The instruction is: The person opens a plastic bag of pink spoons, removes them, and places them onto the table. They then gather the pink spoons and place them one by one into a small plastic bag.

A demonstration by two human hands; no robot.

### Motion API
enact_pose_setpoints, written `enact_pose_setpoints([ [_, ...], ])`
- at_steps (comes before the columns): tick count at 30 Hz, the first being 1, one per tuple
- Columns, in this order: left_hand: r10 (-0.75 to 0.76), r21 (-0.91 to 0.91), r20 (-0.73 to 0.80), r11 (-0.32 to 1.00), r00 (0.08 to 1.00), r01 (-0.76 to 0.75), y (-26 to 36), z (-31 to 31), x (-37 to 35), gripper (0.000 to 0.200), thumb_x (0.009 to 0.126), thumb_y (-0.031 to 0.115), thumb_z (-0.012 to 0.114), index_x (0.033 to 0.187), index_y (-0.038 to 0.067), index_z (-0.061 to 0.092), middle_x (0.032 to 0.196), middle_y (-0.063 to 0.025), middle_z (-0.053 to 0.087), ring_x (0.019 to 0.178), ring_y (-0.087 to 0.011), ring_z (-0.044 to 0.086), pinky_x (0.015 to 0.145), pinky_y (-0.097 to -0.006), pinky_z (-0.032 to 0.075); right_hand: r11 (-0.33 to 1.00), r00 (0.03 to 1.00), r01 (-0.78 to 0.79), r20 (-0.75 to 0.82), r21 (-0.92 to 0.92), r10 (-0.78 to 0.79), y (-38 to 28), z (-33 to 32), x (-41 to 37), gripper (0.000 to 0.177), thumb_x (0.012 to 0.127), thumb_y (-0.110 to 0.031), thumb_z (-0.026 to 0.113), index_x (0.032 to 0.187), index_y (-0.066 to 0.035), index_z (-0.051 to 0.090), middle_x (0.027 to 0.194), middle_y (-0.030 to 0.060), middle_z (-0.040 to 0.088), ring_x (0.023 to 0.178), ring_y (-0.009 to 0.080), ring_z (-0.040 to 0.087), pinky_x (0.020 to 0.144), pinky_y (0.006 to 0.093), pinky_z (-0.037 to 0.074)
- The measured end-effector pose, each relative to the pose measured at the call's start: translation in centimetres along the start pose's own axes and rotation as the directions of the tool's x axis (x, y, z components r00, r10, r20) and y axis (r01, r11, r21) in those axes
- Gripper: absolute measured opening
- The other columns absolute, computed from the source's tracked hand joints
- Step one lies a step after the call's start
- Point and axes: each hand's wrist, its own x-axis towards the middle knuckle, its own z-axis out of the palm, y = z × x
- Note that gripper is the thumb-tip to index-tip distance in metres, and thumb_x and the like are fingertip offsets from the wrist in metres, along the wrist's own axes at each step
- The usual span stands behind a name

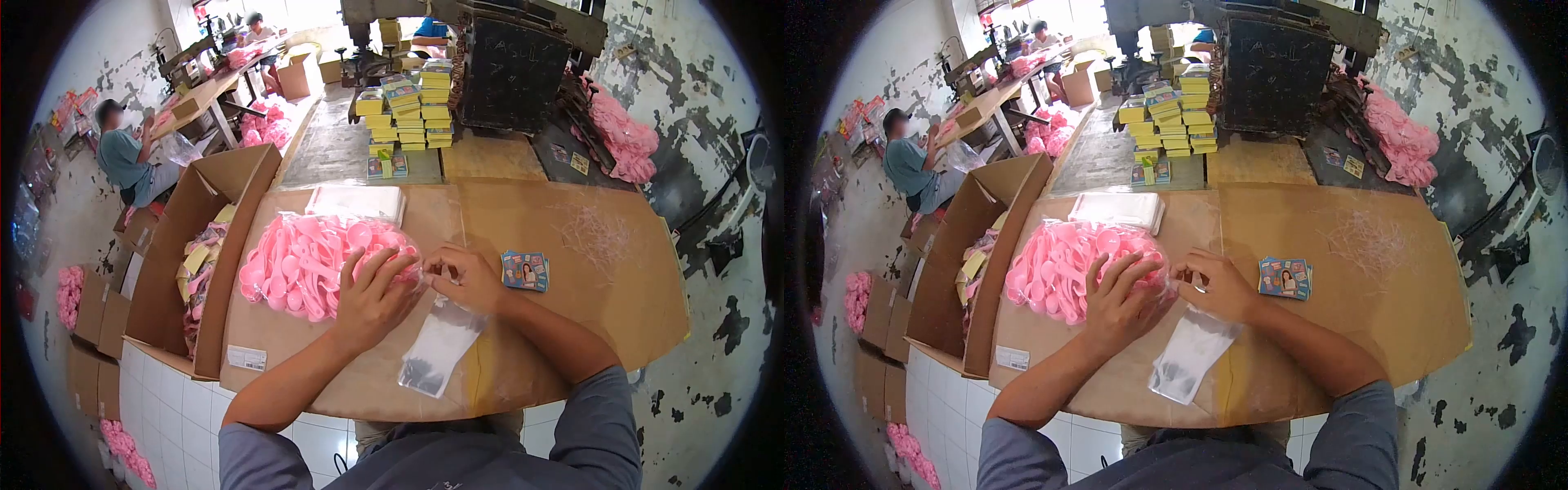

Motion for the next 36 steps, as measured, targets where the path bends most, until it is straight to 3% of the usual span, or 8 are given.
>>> enact_pose_setpoints([
  [8, -0.013, -0.030, 0.056, 0.999, 0.998, 0.015, -0.3, 0.6, -0.5, 0.022, 0.084, 0.022, 0.079, 0.099, 0.009, 0.070, 0.135, -0.0037, 0.061, 0.131, -0.0250, 0.053, 0.115, -0.0535, 0.032, 0.999, 0.997, -0.023, 0.076, -0.045, 0.027, 0.3, -0.4, 0.1, 0.013, 0.091, -0.008, 0.071, 0.102, -0.002, 0.066, 0.094, 0.0075, 0.062, 0.079, 0.0172, 0.061, 0.069, 0.0309, 0.048],
  [17, 0.022, 0.019, 0.054, 1.000, 0.998, -0.023, -1.1, 1.3, -0.8, 0.021, 0.086, 0.024, 0.077, 0.097, 0.008, 0.070, 0.138, -0.0045, 0.059, 0.134, -0.0263, 0.050, 0.116, -0.0541, 0.031, 0.911, 0.987, 0.157, 0.103, -0.380, -0.128, -0.4, 0.0, 1.3, 0.018, 0.083, -0.004, 0.069, 0.100, -0.002, 0.062, 0.098, 0.0120, 0.061, 0.086, 0.0291, 0.062, 0.078, 0.0371, 0.052],
  [20, 0.019, -0.018, 0.029, 1.000, 0.999, -0.018, -1.0, 1.2, -1.1, 0.022, 0.087, 0.025, 0.077, 0.097, 0.007, 0.069, 0.137, -0.0051, 0.059, 0.133, -0.0272, 0.050, 0.116, -0.0543, 0.030, 0.944, 0.998, 0.053, 0.056, -0.326, -0.037, -2.2, 0.6, 0.8, 0.016, 0.082, -0.004, 0.068, 0.097, -0.003, 0.061, 0.096, 0.0118, 0.060, 0.088, 0.0291, 0.061, 0.078, 0.0381, 0.051],
  [23, 0.009, -0.038, 0.023, 0.999, 1.000, -0.008, -1.0, 1.1, -1.1, 0.021, 0.087, 0.025, 0.077, 0.096, 0.007, 0.069, 0.136, -0.0052, 0.060, 0.134, -0.0272, 0.051, 0.116, -0.0542, 0.030, 0.947, 0.997, 0.071, 0.026, -0.314, -0.066, -2.1, 0.8, 0.6, 0.016, 0.082, -0.005, 0.068, 0.096, -0.003, 0.061, 0.094, 0.0117, 0.060, 0.084, 0.0296, 0.060, 0.075, 0.0383, 0.050],
  [26, -0.004, -0.093, 0.050, 0.996, 0.999, 0.009, -0.8, 0.6, -0.9, 0.021, 0.089, 0.020, 0.071, 0.101, 0.003, 0.068, 0.138, -0.0088, 0.058, 0.137, -0.0287, 0.046, 0.119, -0.0544, 0.028, 0.954, 0.993, 0.110, -0.020, -0.279, -0.120, -1.3, 1.1, 0.4, 0.015, 0.082, -0.005, 0.067, 0.095, -0.002, 0.061, 0.091, 0.0103, 0.059, 0.081, 0.0256, 0.060, 0.071, 0.0349, 0.049],
  [29, -0.037, -0.064, 0.029, 0.997, 0.999, 0.039, -0.8, 0.4, -0.8, 0.020, 0.084, 0.024, 0.079, 0.093, 0.010, 0.069, 0.135, -0.0036, 0.061, 0.134, -0.0261, 0.051, 0.116, -0.0532, 0.030, 0.982, 0.997, 0.005, -0.078, -0.188, -0.020, -0.7, 1.1, 0.2, 0.012, 0.083, -0.004, 0.065, 0.094, -0.002, 0.061, 0.088, 0.0073, 0.057, 0.076, 0.0184, 0.058, 0.068, 0.0312, 0.046],
  [32, -0.052, -0.083, -0.016, 0.995, 0.999, 0.050, -0.9, 0.1, -0.5, 0.019, 0.083, 0.025, 0.080, 0.091, 0.011, 0.069, 0.134, -0.0031, 0.062, 0.133, -0.0258, 0.052, 0.116, -0.0524, 0.030, 0.991, 0.991, 0.065, -0.106, -0.119, -0.078, -0.7, 0.9, 0.3, 0.010, 0.085, -0.005, 0.062, 0.094, -0.002, 0.060, 0.088, 0.0050, 0.056, 0.074, 0.0134, 0.055, 0.066, 0.0292, 0.045],
  [36, -0.056, -0.084, -0.002, 0.995, 0.998, 0.056, -0.6, -0.5, -0.3, 0.021, 0.085, 0.026, 0.078, 0.091, 0.009, 0.068, 0.134, -0.0044, 0.061, 0.134, -0.0264, 0.050, 0.117, -0.0533, 0.030, 0.997, 0.997, -0.062, -0.041, 0.054, 0.064, -0.9, -0.3, -0.3, 0.009, 0.086, -0.005, 0.062, 0.095, -0.002, 0.060, 0.090, 0.0054, 0.059, 0.073, 0.0134, 0.056, 0.066, 0.0297, 0.045],
])
